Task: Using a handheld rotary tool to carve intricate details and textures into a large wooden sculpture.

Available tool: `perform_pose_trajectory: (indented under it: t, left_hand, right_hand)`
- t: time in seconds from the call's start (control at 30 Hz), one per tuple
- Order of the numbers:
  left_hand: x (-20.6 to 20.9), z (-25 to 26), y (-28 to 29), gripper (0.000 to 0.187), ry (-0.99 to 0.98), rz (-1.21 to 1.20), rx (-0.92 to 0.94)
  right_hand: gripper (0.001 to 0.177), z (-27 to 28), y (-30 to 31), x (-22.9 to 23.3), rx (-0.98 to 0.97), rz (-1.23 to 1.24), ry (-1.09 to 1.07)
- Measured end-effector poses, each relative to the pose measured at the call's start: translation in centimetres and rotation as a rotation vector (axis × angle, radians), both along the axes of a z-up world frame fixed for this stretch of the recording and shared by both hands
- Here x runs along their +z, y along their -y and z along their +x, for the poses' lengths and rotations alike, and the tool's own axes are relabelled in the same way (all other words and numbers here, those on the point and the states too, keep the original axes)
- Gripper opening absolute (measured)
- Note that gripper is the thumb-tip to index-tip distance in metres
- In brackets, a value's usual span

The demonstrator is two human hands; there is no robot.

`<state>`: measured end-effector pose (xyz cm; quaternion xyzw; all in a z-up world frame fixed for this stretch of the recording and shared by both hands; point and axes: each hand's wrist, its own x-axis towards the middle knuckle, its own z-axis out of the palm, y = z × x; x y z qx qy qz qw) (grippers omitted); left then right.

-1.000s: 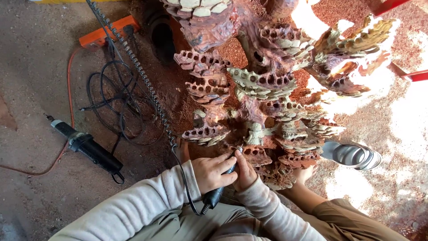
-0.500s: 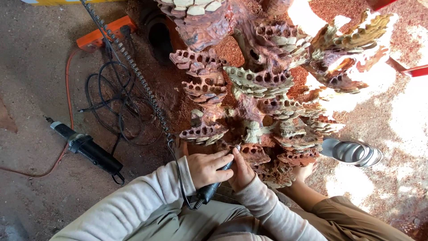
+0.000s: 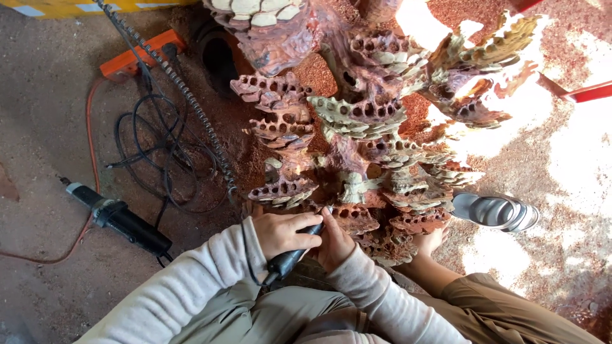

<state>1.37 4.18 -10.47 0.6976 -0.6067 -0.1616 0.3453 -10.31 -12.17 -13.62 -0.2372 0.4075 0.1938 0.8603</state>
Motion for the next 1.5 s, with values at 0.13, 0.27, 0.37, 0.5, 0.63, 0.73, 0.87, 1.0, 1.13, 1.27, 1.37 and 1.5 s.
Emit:
perform_pose_trajectory:
  t: [0.13, 0.27, 0.37, 0.5, 0.63, 0.73, 0.87, 1.0, 1.13, 1.27, 1.37, 1.5]
  left_hand:
    - [1.0, 0.5, -0.3, 0.030, 0.025, 0.002, -0.002]
    - [0.2, 0.4, -0.2, 0.031, 0.015, -0.006, 0.005]
    - [0.7, 0.9, 0.1, 0.032, -0.035, 0.013, 0.003]
    - [0.3, 0.9, 0.1, 0.032, -0.097, 0.031, -0.015]
    - [2.2, 1.1, -0.4, 0.028, -0.157, 0.046, -0.039]
    - [2.9, 1.2, -0.5, 0.037, -0.166, 0.095, -0.043]
    - [2.9, 0.9, -0.5, 0.037, -0.102, 0.056, -0.025]
    - [1.8, 0.5, -0.8, 0.039, -0.062, 0.082, -0.010]
    - [2.1, 0.6, -0.9, 0.039, -0.075, 0.111, 0.002]
    - [3.2, 1.2, -0.2, 0.036, -0.112, 0.065, -0.010]
    - [3.0, 1.1, -0.3, 0.034, -0.085, 0.074, -0.015]
    - [1.8, 0.5, -1.1, 0.034, -0.058, 0.122, 0.010]
  right_hand:
    - [0.060, 0.6, -0.1, 0.6, -0.021, 0.010, 0.039]
    - [0.063, 0.5, 0.0, 0.3, -0.010, 0.019, 0.040]
    - [0.065, 0.9, 0.3, 0.9, -0.014, 0.040, 0.029]
    - [0.064, 1.1, 0.1, 1.4, -0.015, 0.041, -0.001]
    - [0.062, 0.8, -0.5, 0.6, 0.009, 0.014, 0.012]
    - [0.059, 1.0, -0.8, 1.4, -0.053, 0.014, 0.010]
    - [0.057, 0.5, -0.9, 0.2, -0.085, 0.006, 0.010]
    - [0.060, 1.2, -0.7, 1.5, -0.040, 0.026, -0.001]
    - [0.061, 0.9, -0.7, 1.1, -0.027, 0.045, 0.017]
    - [0.062, 1.0, -0.4, 2.1, -0.074, 0.037, 0.019]
    - [0.062, 1.1, -0.5, 2.3, -0.055, 0.047, 0.039]
    - [0.063, 1.4, -0.4, 2.6, -0.034, 0.067, 0.050]
